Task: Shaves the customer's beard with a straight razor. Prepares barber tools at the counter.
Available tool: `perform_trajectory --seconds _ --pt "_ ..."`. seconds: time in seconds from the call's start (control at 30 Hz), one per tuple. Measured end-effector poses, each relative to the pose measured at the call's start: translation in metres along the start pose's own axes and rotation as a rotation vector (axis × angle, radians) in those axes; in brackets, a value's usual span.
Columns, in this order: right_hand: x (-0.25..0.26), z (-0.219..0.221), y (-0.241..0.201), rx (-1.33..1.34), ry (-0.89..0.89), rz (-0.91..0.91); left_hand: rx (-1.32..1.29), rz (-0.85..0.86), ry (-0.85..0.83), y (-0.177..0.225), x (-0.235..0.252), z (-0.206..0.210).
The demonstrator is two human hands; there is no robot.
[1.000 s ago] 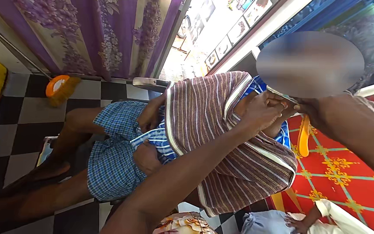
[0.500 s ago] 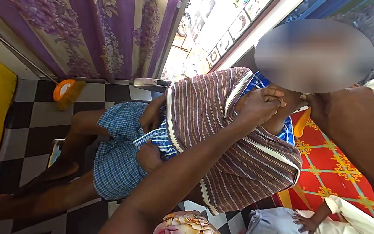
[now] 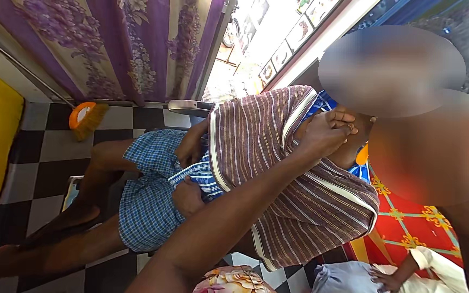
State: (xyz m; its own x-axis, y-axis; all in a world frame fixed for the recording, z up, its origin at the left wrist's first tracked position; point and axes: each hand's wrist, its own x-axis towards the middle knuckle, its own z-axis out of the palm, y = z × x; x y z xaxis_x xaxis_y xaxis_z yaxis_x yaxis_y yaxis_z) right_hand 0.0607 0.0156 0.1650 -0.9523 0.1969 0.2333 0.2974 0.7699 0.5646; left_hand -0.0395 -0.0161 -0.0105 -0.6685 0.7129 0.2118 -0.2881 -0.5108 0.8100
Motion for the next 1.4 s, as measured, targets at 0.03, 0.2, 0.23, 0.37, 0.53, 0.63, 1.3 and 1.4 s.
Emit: perform_trajectory --seconds 0.03,0.2,0.23,0.37,0.53,0.63,1.3,1.4 --pt "0.000 -0.001 -0.001 -0.010 0.011 -0.007 0.011 0.007 -0.004 -0.001 0.000 0.000" --pt "0.001 -0.003 -0.008 -0.084 -0.052 -0.019 0.029 -0.081 0.035 0.020 -0.008 0.007" --pt "0.002 -0.004 -0.008 -0.084 -0.057 -0.017 0.026 -0.127 0.055 0.028 -0.010 0.010" --pt "0.004 -0.006 -0.008 -0.069 -0.038 0.015 -0.018 0.029 -0.026 0.002 -0.001 -0.001" --pt "-0.006 -0.011 -0.005 0.065 0.161 -0.066 0.015 -0.099 0.034 0.059 -0.029 0.015" --pt "-0.015 -0.019 0.017 0.178 0.235 -0.051 0.064 -0.061 0.019 0.061 -0.036 0.016" --pt "-0.015 0.008 0.055 -0.018 -0.160 0.003 -0.034 -0.210 -0.054 0.054 -0.034 0.036" --pt "-0.017 0.003 0.051 -0.014 -0.076 0.004 -0.036 -0.198 -0.047 0.052 -0.033 0.036"
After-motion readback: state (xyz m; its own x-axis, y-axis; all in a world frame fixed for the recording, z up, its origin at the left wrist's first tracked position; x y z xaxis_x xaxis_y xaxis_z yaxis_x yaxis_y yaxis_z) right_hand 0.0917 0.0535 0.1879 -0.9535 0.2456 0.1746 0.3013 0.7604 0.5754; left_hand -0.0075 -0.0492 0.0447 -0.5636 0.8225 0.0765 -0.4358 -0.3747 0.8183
